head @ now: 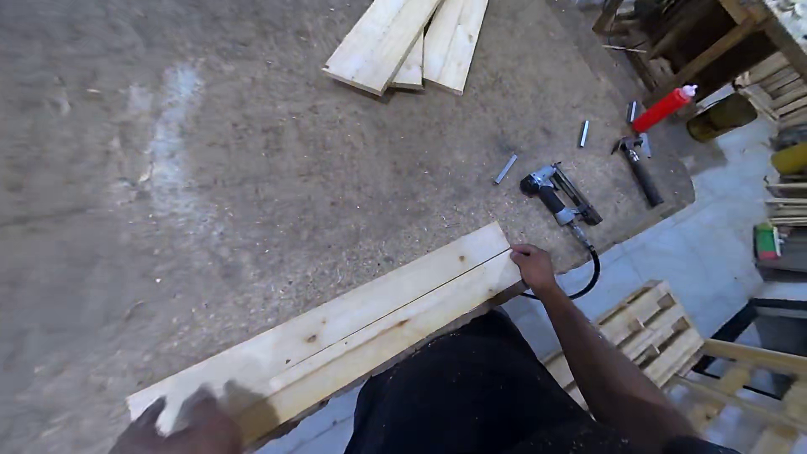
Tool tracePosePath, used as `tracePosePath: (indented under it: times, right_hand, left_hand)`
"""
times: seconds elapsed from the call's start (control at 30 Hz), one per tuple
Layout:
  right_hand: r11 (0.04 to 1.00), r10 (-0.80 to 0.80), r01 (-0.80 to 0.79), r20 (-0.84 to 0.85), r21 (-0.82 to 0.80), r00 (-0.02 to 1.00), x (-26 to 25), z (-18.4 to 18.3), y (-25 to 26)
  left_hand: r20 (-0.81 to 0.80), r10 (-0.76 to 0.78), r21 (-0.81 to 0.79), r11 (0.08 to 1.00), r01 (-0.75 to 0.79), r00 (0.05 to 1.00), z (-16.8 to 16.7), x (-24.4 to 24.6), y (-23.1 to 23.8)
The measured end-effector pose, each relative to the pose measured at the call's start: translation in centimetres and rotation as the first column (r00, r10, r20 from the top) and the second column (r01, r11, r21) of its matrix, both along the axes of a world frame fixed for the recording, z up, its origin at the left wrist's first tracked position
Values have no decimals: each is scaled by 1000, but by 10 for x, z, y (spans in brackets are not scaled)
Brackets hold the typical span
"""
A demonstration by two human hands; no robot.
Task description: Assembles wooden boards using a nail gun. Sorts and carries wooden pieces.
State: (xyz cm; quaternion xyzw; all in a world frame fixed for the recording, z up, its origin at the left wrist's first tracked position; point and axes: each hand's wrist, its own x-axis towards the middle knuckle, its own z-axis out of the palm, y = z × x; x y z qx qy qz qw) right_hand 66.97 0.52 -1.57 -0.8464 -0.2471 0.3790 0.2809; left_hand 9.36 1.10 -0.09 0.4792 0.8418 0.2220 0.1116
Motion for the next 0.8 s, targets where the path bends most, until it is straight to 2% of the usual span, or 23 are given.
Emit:
tracePosePath:
  times: [0.07, 0.13, 0.27, 0.37, 0.43, 0.5, 0.6, 0.7, 0.8]
  right_hand:
    - [1000, -2, 3, -40, 14, 999, 5, 2, 2]
    - [1000, -6, 6, -8, 21, 1000, 14, 9, 8]
    - [992, 125, -120, 290, -34, 949, 60, 29, 30]
    - [978, 207, -199, 433, -64, 878, 98, 34, 53]
    - [963, 266, -260, 451, -76, 852, 111, 37, 66]
    - [927, 363, -366, 440, -82, 822, 113, 39, 70]
    - [865, 460, -501, 426, -18, 779, 113, 31, 62]
    - [831, 524, -556, 356, -18, 773, 109, 26, 56]
    - [762, 637, -644, 267, -72, 723, 105, 16, 54]
  left_hand:
    - [37, -274, 71, 960, 271, 961, 12, 61, 14]
    - [70, -480, 22, 877, 479, 875, 18, 130, 31]
    - [90, -734, -102, 666, 739, 673, 3, 244, 53]
    - [-2, -782, -200, 612, 765, 624, -18, 300, 53]
    - [-39, -757, -289, 633, 718, 652, -30, 321, 47]
    - [-114, -741, -311, 659, 685, 662, -39, 329, 39]
    - [-214, -721, -250, 693, 677, 659, -46, 330, 38]
    - [-232, -708, -221, 707, 672, 667, -47, 330, 41]
    - [-245, -691, -227, 723, 653, 680, -50, 332, 40]
